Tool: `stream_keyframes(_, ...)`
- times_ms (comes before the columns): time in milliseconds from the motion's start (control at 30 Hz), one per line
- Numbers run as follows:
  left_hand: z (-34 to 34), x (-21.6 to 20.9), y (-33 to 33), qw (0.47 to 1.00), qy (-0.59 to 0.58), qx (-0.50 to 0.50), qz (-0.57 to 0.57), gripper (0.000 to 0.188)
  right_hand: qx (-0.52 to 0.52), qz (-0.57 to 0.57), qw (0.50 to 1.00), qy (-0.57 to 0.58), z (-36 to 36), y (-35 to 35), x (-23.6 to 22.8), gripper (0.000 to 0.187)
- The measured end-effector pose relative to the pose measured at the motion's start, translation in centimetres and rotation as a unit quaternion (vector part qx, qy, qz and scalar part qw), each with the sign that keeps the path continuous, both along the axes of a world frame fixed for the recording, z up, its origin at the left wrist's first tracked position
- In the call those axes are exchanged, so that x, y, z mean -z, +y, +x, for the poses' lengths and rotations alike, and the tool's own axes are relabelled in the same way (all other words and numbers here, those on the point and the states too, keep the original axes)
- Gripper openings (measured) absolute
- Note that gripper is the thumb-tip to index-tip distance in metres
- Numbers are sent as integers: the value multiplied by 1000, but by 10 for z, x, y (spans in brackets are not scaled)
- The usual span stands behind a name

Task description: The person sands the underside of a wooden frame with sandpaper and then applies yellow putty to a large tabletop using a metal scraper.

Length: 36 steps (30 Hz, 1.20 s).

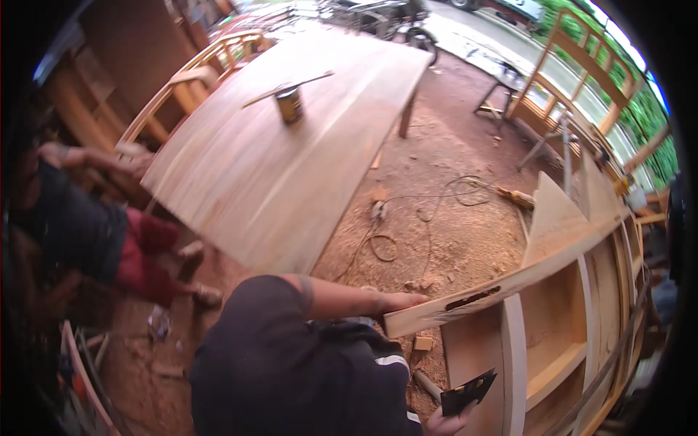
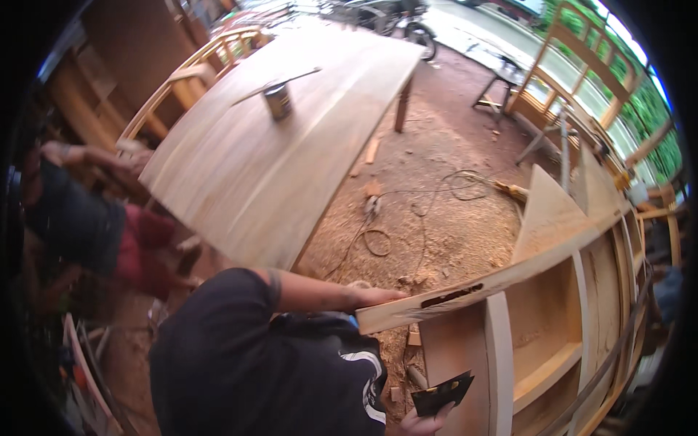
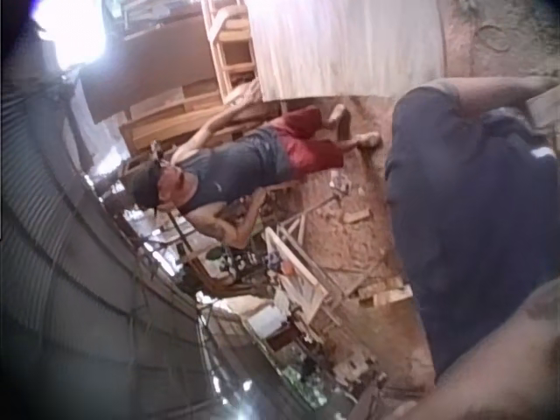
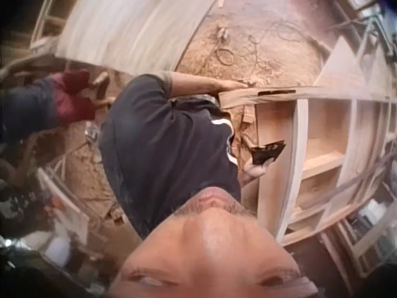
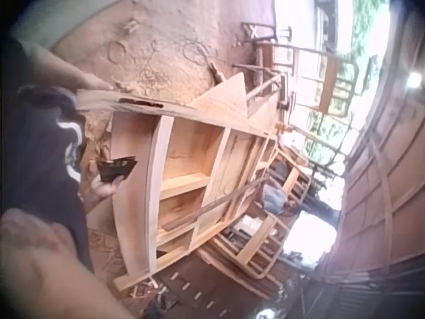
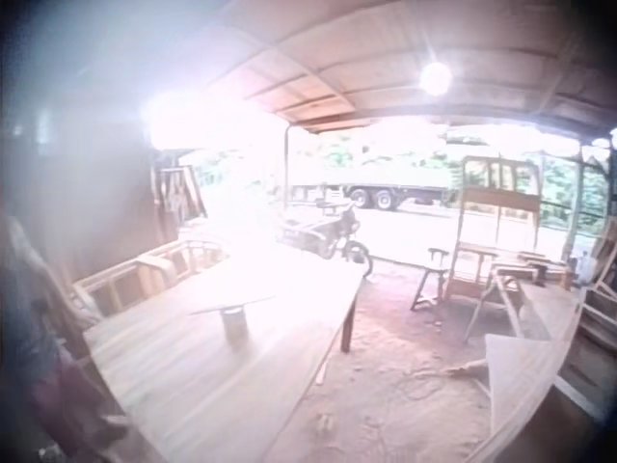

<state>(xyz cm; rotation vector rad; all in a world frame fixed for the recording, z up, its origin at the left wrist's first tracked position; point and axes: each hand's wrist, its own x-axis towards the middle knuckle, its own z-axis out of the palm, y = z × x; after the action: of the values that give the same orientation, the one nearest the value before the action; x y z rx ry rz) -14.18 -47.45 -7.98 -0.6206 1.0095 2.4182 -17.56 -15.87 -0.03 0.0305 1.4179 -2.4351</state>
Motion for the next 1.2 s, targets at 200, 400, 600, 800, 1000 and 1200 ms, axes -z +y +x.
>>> stream_keyframes(200, 21, -21, 3, 996, -20, -66, -64, 51, -91, -8, 988, -125, -62, 25, 66, 50)
stream_keyframes(400, 24, 7, 11, 957, -16, -248, -150, 55, -146, 92, 982, 82, -48, -29, 49, 44)
stream_keyframes(600, 26, -6, 10, 933, -31, -321, -162, 43, -153, 34, 984, -82, -6, -83, -11, 50)
stream_keyframes(800, 12, 20, 11, 923, -6, -273, -270, 39, -203, 57, 977, 18, -12, -89, 8, 50)
stream_keyframes(1000, 8, 26, 13, 923, -1, -202, -328, 34, -65, 51, 987, -140, 37, -168, -65, 54)
stream_keyframes(1200, 36, 27, 2, 935, 24, -163, -315, 35, -159, 176, 970, 62, 53, -202, -71, 61)
